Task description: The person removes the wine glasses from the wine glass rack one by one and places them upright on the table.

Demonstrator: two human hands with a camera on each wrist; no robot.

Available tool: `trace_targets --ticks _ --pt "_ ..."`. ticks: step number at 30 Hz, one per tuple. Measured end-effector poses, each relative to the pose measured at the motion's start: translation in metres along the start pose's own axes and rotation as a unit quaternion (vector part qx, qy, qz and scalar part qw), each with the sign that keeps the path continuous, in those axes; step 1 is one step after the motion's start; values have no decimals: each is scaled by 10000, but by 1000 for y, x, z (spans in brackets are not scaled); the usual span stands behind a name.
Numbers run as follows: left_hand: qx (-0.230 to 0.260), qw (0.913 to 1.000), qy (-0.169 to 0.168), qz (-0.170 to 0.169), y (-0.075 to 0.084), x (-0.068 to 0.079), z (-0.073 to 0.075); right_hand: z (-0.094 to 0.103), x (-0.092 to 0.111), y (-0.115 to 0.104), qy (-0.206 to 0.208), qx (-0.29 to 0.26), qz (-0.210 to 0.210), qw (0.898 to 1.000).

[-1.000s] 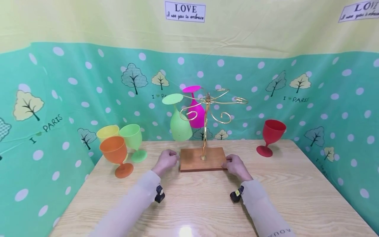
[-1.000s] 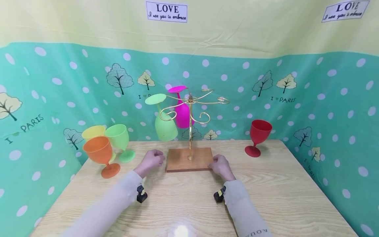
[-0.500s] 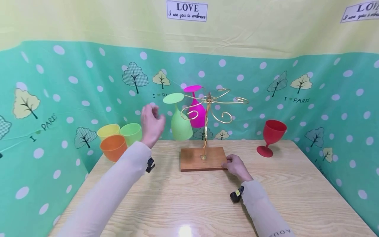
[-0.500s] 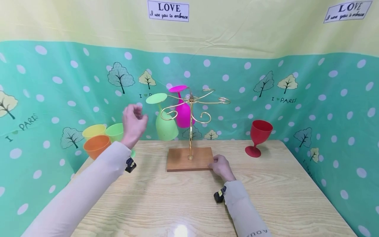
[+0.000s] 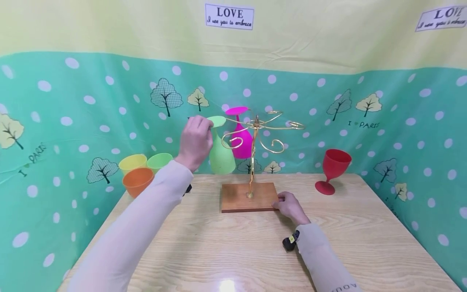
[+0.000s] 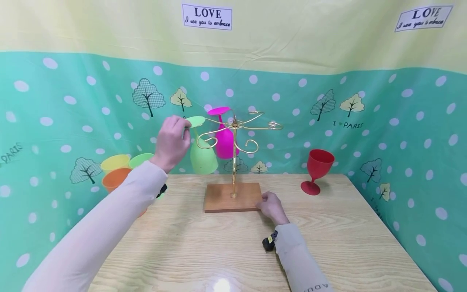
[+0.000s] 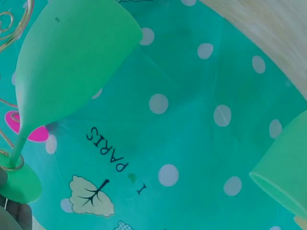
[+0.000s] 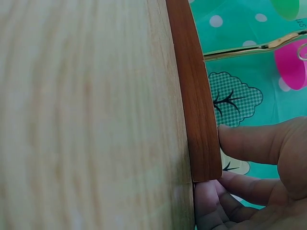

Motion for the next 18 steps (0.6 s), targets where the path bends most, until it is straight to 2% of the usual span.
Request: trace_targets --ticks 9,18 --pt "-1 9999 -3 102 -1 -11 3 1 -1 0 -19 -53 -15 10000" --pt "-196 9981 -431 403 -2 -22 -6 2 1 1 44 -3 41 10000"
Point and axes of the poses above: each hand's wrist, its own x-axis away from the middle knuckle, its own z-axis out of the back of the hand, y = z × x, the point moved 8 cm from there along -x, towards the middle knuckle, and after that the axes turned 10 degrees about -y, right-handed, at the moved point
